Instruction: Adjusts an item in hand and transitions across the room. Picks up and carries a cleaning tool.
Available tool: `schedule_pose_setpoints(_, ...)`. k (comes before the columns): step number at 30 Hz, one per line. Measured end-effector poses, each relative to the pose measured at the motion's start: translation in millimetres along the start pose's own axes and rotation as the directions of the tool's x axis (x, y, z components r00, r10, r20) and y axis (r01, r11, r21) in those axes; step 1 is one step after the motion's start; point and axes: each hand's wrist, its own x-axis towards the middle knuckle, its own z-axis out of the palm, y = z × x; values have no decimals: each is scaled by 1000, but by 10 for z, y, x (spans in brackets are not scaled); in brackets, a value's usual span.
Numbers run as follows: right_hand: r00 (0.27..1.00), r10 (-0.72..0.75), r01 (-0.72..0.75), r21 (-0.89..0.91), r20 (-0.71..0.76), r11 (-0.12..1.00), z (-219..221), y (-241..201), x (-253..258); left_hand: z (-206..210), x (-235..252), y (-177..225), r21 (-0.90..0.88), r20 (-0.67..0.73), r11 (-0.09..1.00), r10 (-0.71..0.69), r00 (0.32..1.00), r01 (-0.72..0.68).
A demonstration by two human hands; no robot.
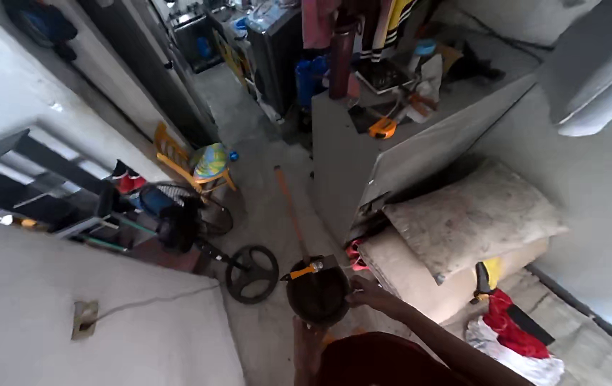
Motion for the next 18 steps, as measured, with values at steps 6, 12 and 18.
schedule_pose_setpoints(6, 998, -68, 68, 42, 16, 997, -137, -895, 960, 508, 1006, 1044, 164, 6, 985, 56, 998, -56)
schedule_pose_setpoints(12, 982, -181, 174, 126, 45, 977, -470, -1680, 1808, 902, 1988, 1703, 165, 123, 979, 103, 987, -123)
schedule_pose_setpoints(18, 974, -218, 208, 140, 61, 968, -979, -2322, 3039, 1353, 3076, 2232, 145, 123, 979, 126, 984, -143)
